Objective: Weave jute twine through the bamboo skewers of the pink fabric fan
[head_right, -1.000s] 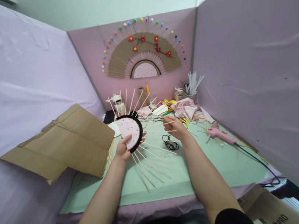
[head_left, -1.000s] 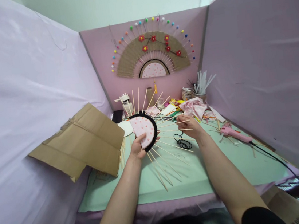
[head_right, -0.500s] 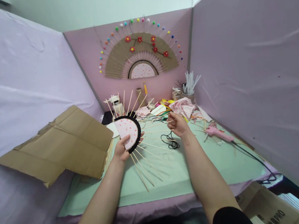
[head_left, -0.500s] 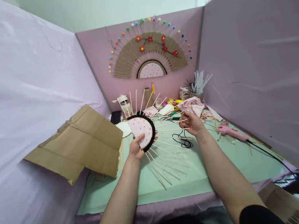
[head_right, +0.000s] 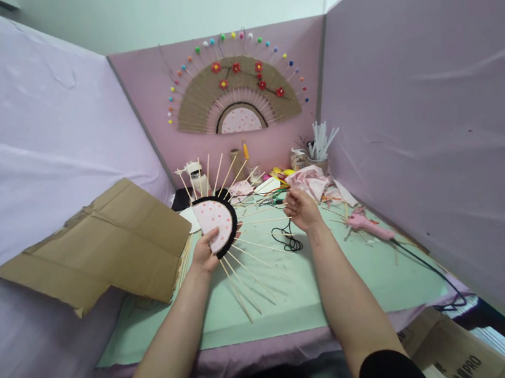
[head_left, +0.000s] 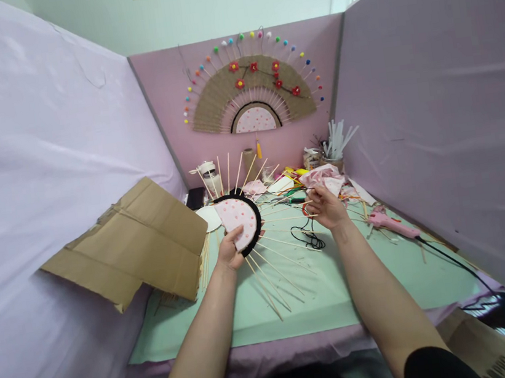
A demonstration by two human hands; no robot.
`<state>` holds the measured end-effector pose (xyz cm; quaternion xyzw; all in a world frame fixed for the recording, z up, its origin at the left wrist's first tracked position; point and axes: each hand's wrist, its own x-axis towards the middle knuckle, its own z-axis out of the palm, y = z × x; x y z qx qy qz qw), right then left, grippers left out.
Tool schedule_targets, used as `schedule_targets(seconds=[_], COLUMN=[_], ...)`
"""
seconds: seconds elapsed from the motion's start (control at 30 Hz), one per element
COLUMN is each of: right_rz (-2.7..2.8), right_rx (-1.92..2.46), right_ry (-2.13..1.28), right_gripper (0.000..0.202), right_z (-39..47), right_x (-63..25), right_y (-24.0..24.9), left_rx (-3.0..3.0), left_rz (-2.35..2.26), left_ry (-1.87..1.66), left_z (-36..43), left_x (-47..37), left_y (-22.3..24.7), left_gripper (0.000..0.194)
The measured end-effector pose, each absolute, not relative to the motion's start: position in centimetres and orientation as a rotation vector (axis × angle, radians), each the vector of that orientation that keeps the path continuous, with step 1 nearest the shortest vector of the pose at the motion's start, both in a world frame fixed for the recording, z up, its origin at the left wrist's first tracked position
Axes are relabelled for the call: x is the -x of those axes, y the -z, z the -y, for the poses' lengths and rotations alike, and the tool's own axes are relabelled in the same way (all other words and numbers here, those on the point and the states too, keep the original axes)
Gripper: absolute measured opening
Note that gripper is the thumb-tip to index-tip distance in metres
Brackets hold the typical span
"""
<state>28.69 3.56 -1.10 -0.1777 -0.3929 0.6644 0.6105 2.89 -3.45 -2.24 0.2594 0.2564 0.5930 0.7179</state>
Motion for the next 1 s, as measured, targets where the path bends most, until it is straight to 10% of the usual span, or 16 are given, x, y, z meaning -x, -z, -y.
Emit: schedule_targets(seconds=[1.0], right_rz=[2.063], right_rx=[0.895], right_ry=[-1.714], right_gripper=[0.013], right_z=[0.8], right_x=[-22.2], right_y=[1.8], left_rx=[-0.474], left_rz=[-0.418], left_ry=[-1.377], left_z=[3.7], left_x=[-2.4], left_y=[1.9], left_gripper=[0.047])
